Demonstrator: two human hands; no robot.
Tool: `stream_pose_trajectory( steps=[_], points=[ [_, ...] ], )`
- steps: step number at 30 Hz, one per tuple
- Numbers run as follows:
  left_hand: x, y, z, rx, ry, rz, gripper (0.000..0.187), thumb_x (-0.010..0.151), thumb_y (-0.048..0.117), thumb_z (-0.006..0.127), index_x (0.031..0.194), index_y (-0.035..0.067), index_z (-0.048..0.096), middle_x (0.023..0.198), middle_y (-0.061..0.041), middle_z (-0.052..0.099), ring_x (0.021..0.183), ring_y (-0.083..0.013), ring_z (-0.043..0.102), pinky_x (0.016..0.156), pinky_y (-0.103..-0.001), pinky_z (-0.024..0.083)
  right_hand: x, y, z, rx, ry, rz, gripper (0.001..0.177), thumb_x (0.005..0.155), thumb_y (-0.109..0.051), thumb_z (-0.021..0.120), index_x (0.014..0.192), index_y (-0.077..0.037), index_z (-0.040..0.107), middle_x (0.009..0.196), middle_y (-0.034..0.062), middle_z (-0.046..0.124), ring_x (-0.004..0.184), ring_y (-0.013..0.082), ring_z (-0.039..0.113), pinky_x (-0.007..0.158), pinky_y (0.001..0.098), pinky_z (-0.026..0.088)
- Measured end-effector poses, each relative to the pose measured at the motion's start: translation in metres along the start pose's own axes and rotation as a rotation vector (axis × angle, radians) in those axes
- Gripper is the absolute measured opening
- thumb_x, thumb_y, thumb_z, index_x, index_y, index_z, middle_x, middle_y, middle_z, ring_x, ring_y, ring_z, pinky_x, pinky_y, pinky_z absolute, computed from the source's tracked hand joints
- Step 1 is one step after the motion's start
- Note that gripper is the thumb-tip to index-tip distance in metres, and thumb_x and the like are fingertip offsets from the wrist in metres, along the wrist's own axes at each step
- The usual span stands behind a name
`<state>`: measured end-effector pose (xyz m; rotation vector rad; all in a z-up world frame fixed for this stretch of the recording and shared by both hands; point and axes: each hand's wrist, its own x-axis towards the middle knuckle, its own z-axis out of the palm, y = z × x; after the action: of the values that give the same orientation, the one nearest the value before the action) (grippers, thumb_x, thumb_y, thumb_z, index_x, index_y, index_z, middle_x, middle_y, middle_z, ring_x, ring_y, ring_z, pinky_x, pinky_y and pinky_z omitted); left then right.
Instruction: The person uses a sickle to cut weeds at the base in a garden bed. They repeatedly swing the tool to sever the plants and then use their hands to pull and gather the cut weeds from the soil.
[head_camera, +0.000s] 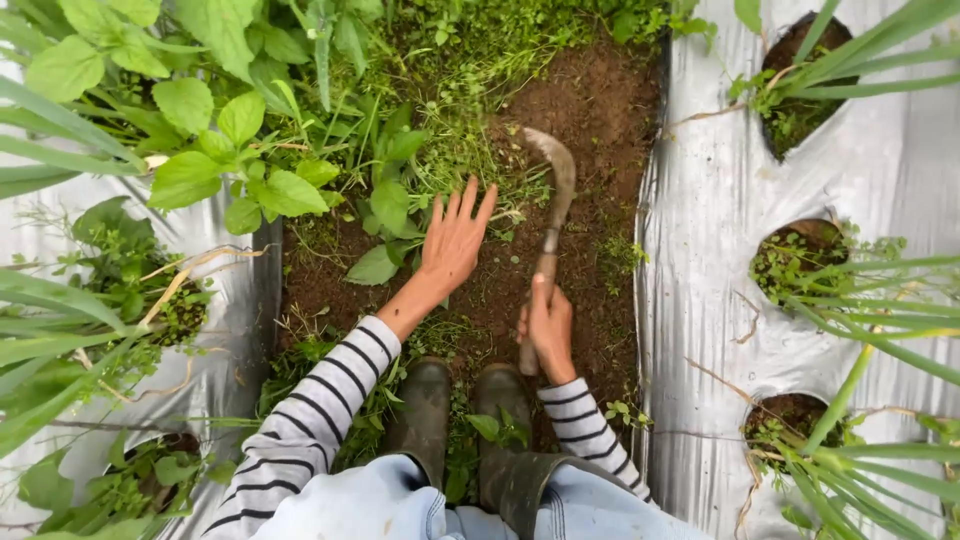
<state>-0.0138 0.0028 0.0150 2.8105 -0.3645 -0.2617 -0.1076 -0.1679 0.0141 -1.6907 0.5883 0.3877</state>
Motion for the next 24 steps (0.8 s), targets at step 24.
stream_pose_trajectory(
  steps=[24],
  points=[
    [-0.104,0.009,0.061,-0.101,-0.156,0.015,0.053,0.109,0.023,0.04,0.158,0.007,0.03,0.166,-0.023,0.021,0.156,-0.0368,0.013,0.123,-0.063,0.002,0.045,-0.018,0.029,-0.124,-0.055,-0.033,0.048,0.111,-0.045,0.038,0.107,0.001,0.051,0.062,0.0067,0.055,0.045,0.0177,0.06,0.037,0.0332,0.055]
  ],
)
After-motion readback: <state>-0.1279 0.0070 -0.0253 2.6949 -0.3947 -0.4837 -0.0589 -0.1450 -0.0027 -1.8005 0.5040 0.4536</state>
